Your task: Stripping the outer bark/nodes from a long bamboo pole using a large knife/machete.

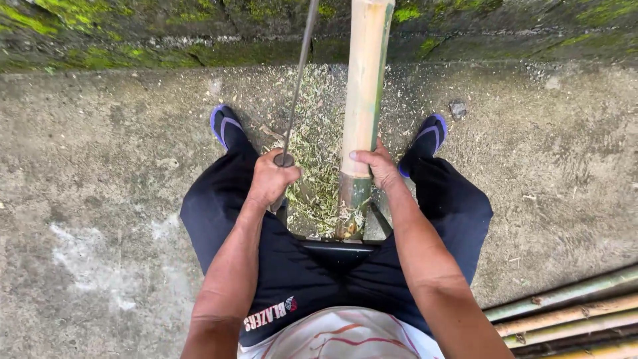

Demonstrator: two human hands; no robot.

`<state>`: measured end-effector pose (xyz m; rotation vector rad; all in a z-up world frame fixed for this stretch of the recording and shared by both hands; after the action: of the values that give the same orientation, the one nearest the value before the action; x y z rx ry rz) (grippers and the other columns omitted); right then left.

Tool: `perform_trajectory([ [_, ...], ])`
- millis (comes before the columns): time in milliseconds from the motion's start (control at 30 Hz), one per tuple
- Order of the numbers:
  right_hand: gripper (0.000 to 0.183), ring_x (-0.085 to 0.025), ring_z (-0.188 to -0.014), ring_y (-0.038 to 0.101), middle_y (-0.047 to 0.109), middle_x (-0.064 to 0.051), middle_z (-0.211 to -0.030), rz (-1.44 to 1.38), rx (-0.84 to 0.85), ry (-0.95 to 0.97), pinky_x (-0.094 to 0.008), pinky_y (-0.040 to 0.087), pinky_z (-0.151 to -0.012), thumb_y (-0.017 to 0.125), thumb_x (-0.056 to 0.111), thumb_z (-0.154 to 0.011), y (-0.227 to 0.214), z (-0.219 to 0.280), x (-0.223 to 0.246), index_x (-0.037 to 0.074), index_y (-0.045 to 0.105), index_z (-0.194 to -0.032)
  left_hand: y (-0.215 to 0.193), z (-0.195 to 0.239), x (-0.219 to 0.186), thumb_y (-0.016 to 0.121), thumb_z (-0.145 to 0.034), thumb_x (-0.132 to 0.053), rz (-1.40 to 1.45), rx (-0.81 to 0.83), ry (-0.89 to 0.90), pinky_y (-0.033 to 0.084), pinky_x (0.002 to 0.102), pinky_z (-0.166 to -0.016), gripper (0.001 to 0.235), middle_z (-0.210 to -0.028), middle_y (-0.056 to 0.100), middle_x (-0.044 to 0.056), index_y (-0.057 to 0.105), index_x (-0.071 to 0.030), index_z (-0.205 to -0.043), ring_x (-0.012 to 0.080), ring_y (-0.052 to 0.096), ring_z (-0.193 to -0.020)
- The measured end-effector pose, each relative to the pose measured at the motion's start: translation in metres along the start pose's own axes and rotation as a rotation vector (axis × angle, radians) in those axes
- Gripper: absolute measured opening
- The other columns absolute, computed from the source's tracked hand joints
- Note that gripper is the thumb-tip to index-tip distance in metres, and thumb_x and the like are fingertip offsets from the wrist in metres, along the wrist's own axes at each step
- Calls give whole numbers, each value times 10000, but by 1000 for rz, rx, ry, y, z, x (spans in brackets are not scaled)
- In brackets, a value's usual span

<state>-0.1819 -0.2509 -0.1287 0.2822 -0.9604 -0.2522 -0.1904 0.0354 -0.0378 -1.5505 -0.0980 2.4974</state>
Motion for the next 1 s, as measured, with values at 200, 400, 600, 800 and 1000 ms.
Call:
perform_trajectory([
  [200, 799, -293, -1076, 706, 693, -173, -1201, 55, -143, -39, -431, 592, -965, 791, 77, -700, 5, 6, 3, 19, 446, -1419, 4, -9, 17, 789, -702, -99, -8, 30, 67, 507, 285, -619, 204, -717, 594, -34, 637, -56, -831, 71, 550, -650],
  [400, 771, -315, -1099, 680, 674, -175, -1231, 33, -105, -25, -456, 578, -956, 781, 76, -743, -23, -12, -16, 29, 436, -1431, 0, 1, -21, 765, -683, -140, -150, 47, 6, 533, 315, -628, 213, -712, 653, 19, 660, -32, -833, 124, 589, -637],
  [600, 786, -332, -1045, 694, 678, -172, -1203, 59, -132, -7, -508, 596, -872, 734, 76, -705, -26, -18, -22, 64, 438, -1433, 2, -2, -49, 771, -653, -184, -161, -60, 115, 546, 333, -631, 515, -741, 675, 49, 672, 1, -1123, 140, 630, -633],
  [800, 961, -362, -1034, 703, 690, -232, -1177, 27, -160, 61, -492, 594, -926, 813, 83, -649, -7, 5, -9, -1, 299, -1456, 18, -5, -33, 794, -679, -155, -77, 7, -85, 497, 318, -558, 280, -676, 661, 42, 692, 21, -871, 137, 582, -594],
  [1000, 955, -308, -1081, 697, 687, -187, -1211, 61, -146, 56, -443, 582, -960, 830, 91, -617, 4, 15, -4, -18, 406, -1466, 39, -54, -40, 798, -700, -62, 106, 148, -195, 469, 273, -520, 189, -626, 635, -9, 628, -62, -782, 92, 572, -546],
])
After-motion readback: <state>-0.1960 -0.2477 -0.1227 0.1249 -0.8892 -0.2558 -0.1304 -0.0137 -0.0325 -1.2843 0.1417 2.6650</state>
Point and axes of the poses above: each hand's wrist, its own z-axis away from the middle knuckle, its own y-axis out of the palm, x = y × z, the point moved 4 cm from there along -z, towards the middle knuckle
